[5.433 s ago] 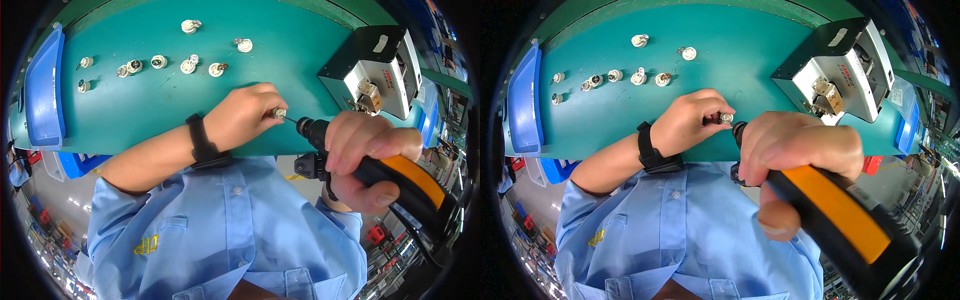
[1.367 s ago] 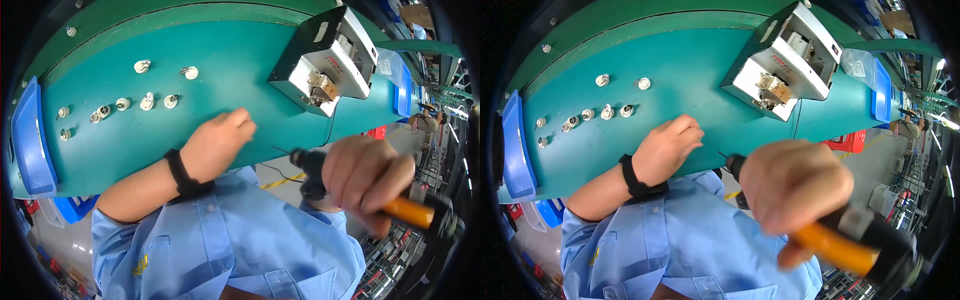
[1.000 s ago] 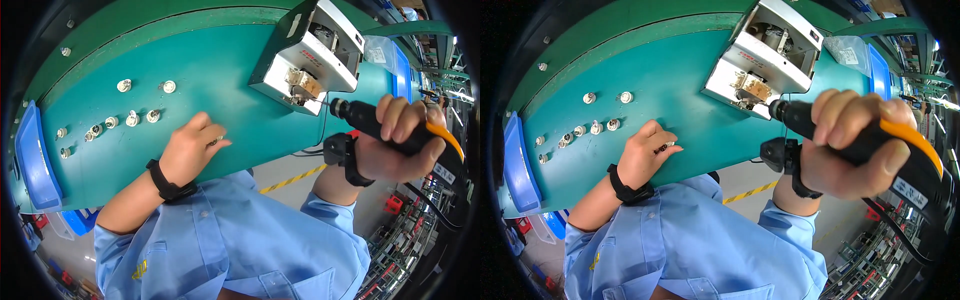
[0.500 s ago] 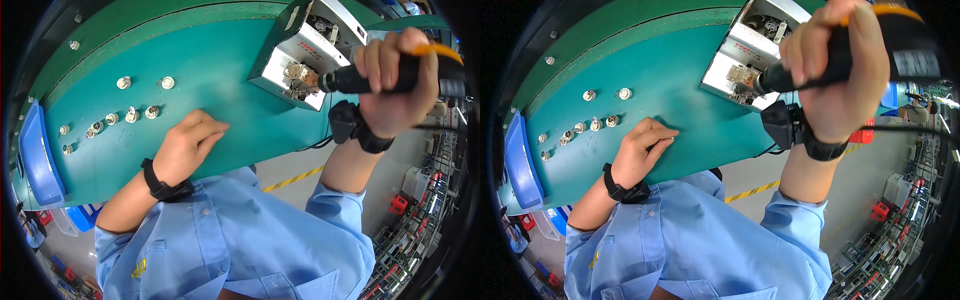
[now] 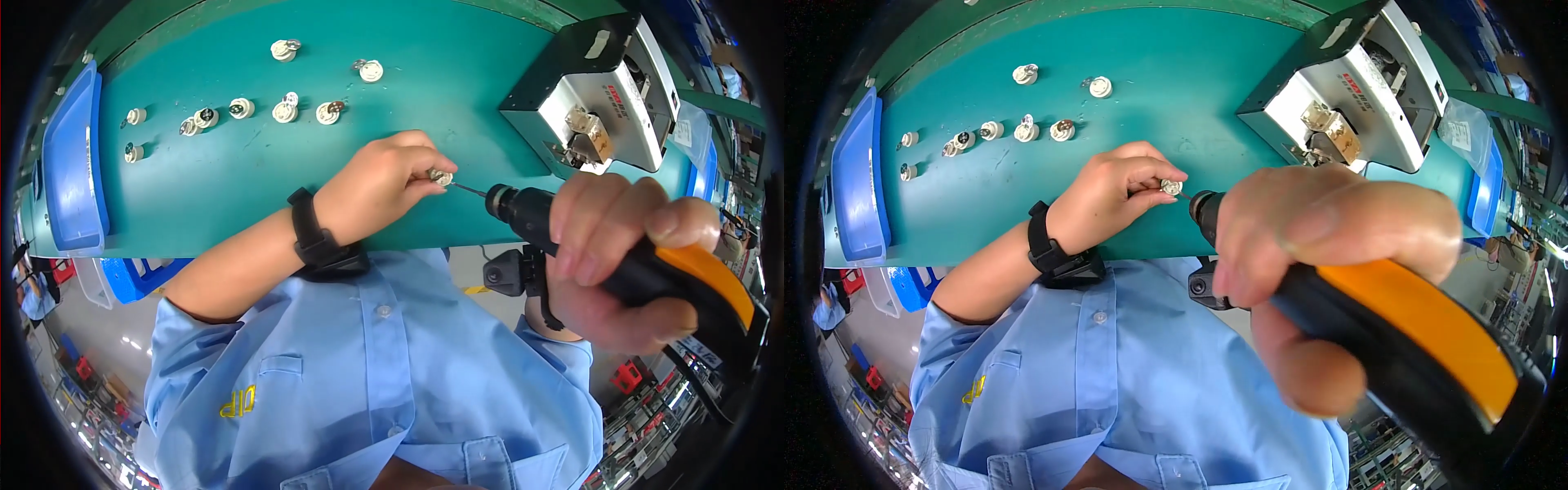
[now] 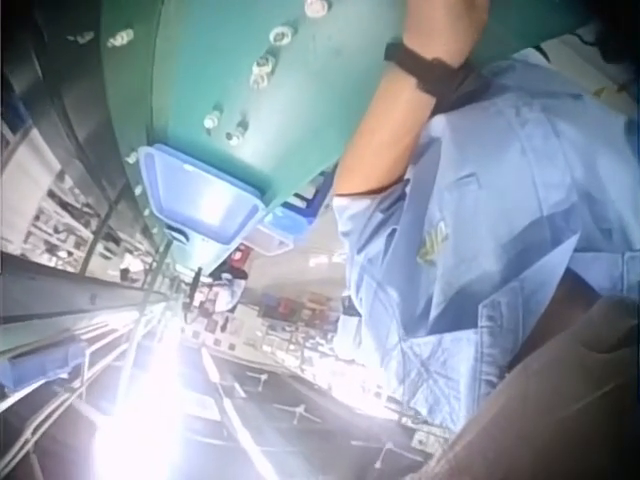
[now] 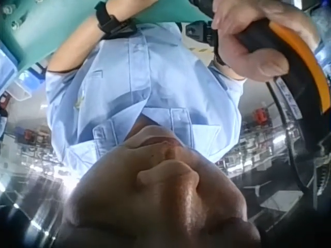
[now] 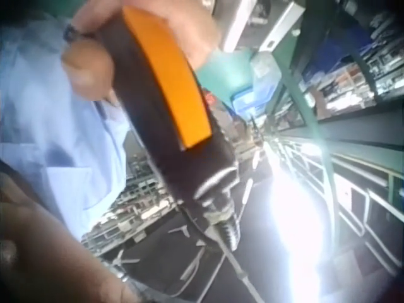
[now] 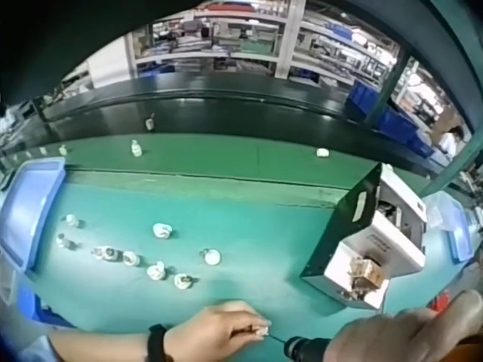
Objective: The person picks up a white plastic component, inserts a small metal piece into it, and uses a power screwdriver to secure the assembly. This process is repeated for several components on the green work surface.
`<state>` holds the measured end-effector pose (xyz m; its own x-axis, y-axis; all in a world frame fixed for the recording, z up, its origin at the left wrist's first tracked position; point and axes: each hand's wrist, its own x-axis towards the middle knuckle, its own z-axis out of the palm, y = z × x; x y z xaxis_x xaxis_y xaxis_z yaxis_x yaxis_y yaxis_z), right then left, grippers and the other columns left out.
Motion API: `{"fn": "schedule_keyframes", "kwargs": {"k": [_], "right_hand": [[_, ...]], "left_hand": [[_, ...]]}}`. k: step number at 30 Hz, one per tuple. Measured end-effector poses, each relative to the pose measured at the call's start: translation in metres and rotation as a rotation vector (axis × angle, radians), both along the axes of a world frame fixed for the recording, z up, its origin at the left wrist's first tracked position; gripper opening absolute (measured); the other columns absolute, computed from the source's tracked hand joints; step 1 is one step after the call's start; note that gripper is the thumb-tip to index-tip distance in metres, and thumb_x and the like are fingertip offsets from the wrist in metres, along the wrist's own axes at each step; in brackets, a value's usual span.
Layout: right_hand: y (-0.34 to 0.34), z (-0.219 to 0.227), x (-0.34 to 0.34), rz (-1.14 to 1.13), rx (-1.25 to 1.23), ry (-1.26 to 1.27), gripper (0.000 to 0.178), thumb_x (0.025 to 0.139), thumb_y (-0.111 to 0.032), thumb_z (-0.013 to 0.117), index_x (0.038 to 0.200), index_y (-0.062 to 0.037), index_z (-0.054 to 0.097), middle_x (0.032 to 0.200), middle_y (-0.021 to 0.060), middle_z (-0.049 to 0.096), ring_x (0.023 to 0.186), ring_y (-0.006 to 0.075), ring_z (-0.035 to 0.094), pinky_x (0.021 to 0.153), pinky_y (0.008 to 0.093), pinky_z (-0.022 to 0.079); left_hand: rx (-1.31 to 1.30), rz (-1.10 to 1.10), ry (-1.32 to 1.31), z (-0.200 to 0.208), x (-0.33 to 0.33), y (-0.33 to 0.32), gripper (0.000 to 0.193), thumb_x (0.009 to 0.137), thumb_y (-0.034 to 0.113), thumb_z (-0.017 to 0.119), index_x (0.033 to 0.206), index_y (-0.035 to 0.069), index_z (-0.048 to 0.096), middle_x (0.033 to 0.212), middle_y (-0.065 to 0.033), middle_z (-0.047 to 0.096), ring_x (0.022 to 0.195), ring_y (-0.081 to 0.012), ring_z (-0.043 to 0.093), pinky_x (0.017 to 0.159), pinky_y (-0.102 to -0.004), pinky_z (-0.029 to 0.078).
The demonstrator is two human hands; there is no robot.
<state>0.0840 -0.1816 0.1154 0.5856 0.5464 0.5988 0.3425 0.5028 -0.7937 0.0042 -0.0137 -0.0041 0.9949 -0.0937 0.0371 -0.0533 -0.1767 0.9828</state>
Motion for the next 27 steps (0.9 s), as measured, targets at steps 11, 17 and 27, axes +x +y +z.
{"fn": "schedule_keyframes", "kwargs": {"k": [11,17,27], "right_hand": [[0.016,-0.007,-0.006,-0.001,-0.135,-0.031,0.048,0.09,-0.05,0.057,0.105,-0.0066,0.043,0.06,0.0013,0.05,0.045,0.0122,0.047,0.048,0.0268,0.038],[0.023,-0.005,-0.009,-0.004,-0.185,-0.063,0.046,0.089,-0.048,0.06,0.1,-0.007,0.042,0.058,0.0017,0.05,0.043,0.0132,0.048,0.045,0.0273,0.038],[-0.01,0.045,-0.005,-0.13,0.423,0.023,0.043,0.087,-0.04,0.065,0.107,-0.0061,0.048,0.061,-0.002,0.049,0.049,0.0077,0.047,0.055,0.0209,0.035]], "left_hand": [[-0.005,-0.006,-0.056,0.0,-0.002,0.002,0.02,0.078,-0.002,0.068,0.098,0.0,0.065,0.091,-0.0122,0.06,0.076,-0.0269,0.063,0.066,-0.0353,0.051],[0.071,-0.011,-0.102,0.004,0.0,0.006,0.023,0.079,-0.002,0.069,0.1,0.003,0.066,0.092,-0.0107,0.06,0.075,-0.0248,0.063,0.064,-0.0326,0.051],[0.537,0.004,-0.108,0.063,0.056,0.052,0.02,0.085,0.015,0.064,0.101,0.003,0.063,0.093,-0.0176,0.059,0.086,-0.0362,0.061,0.075,-0.0447,0.05]]}}
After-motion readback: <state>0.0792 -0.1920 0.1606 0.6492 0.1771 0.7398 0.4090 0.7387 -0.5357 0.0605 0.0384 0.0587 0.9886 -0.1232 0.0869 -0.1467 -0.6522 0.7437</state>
